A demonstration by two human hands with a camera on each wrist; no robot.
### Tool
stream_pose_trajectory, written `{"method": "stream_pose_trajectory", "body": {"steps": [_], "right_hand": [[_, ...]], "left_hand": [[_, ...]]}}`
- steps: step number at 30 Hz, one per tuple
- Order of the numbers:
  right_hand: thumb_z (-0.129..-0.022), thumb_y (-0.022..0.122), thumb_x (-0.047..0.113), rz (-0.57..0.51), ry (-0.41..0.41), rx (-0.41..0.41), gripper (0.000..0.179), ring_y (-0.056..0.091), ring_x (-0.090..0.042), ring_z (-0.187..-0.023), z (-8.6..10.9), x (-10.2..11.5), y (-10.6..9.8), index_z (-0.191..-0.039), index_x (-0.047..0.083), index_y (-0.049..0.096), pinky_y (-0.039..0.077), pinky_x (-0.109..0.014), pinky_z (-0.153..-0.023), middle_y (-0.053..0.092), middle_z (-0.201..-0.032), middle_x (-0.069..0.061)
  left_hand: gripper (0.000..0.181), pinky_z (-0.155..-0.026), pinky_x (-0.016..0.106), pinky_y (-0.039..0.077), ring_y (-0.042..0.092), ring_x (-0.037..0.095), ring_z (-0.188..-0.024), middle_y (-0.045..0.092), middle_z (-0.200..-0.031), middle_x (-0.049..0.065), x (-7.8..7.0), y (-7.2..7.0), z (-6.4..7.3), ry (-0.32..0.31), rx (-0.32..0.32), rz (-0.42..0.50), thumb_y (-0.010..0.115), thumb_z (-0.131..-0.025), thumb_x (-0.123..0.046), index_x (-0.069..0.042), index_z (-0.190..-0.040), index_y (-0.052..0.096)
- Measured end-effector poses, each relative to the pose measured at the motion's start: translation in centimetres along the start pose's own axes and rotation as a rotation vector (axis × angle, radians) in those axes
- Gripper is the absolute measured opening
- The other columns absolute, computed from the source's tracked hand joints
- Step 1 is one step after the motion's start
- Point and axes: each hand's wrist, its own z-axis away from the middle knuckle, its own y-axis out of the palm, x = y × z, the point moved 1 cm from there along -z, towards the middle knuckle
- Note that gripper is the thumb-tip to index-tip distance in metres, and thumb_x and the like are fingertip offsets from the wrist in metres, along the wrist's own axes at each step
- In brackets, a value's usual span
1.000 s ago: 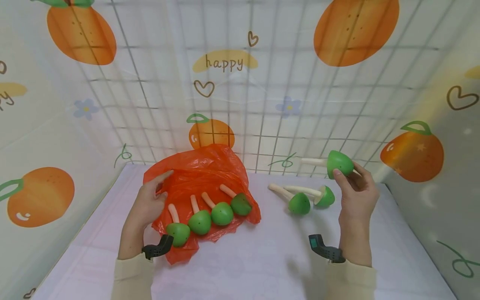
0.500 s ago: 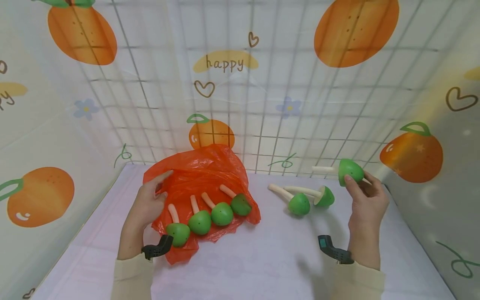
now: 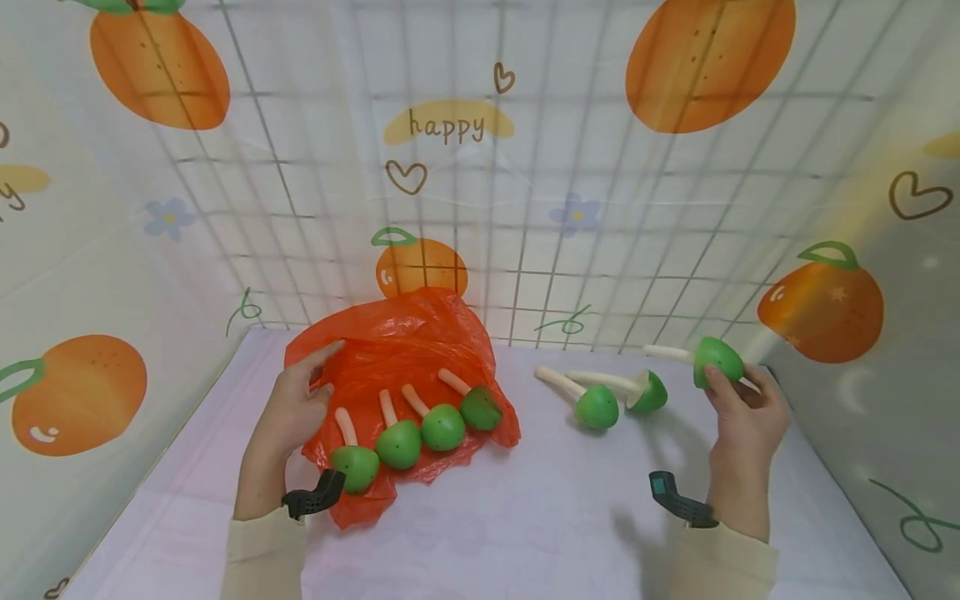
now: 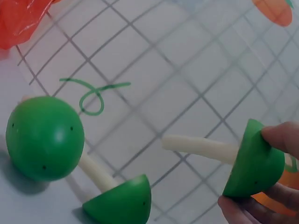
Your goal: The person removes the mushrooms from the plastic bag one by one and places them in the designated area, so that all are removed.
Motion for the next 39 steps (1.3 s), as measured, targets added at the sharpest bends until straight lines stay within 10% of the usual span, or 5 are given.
{"method": "stream_pose_trajectory", "body": {"steps": [20, 28, 34, 39], "right_hand": [[-0.086, 0.086, 0.010, 0.089, 0.114, -0.061, 0.043, 0.058, -0.005, -0.095, -3.2, -5.0, -2.0, -0.115, 0.019, 0.056, 0.054, -0.008, -0.077, 0.055, -0.113, -0.001], [-0.096, 0.077, 0.022, 0.341, 0.153, -0.020, 0.072, 0.055, -0.003, -0.100, -3.2, -6.1, -2.1, -0.159, 0.014, 0.043, 0.051, -0.013, -0.093, 0.052, -0.122, 0.003], [-0.100, 0.071, 0.032, 0.456, 0.159, 0.002, 0.073, 0.049, -0.022, -0.137, -3.3, -6.8, -1.9, -0.163, 0.018, 0.039, 0.043, -0.030, -0.115, 0.042, -0.156, -0.014], [-0.098, 0.074, 0.029, 0.478, 0.144, -0.022, 0.073, 0.048, -0.024, -0.137, -3.5, -7.3, -1.9, -0.162, 0.016, 0.041, 0.043, -0.033, -0.115, 0.048, -0.149, -0.011]], "left_hand": [[0.061, -0.113, 0.059, 0.042, 0.040, 0.047, -0.148, 0.044, -0.160, 0.021, 0.4, 0.2, -0.1, 0.003, 0.004, 0.008, 0.048, -0.100, 0.011, -0.006, -0.159, 0.045], [0.062, -0.114, 0.060, 0.041, 0.039, 0.046, -0.148, 0.044, -0.161, 0.021, 0.5, 0.1, -0.2, 0.004, 0.005, 0.007, 0.048, -0.101, 0.011, -0.007, -0.160, 0.045], [0.062, -0.115, 0.060, 0.040, 0.038, 0.047, -0.149, 0.043, -0.161, 0.020, 0.4, 0.0, -0.2, -0.008, 0.006, 0.000, 0.048, -0.101, 0.010, -0.008, -0.160, 0.045], [0.062, -0.114, 0.060, 0.041, 0.039, 0.047, -0.148, 0.043, -0.161, 0.020, 0.4, 0.0, -0.1, -0.008, 0.006, 0.006, 0.048, -0.101, 0.010, -0.008, -0.160, 0.045]]}}
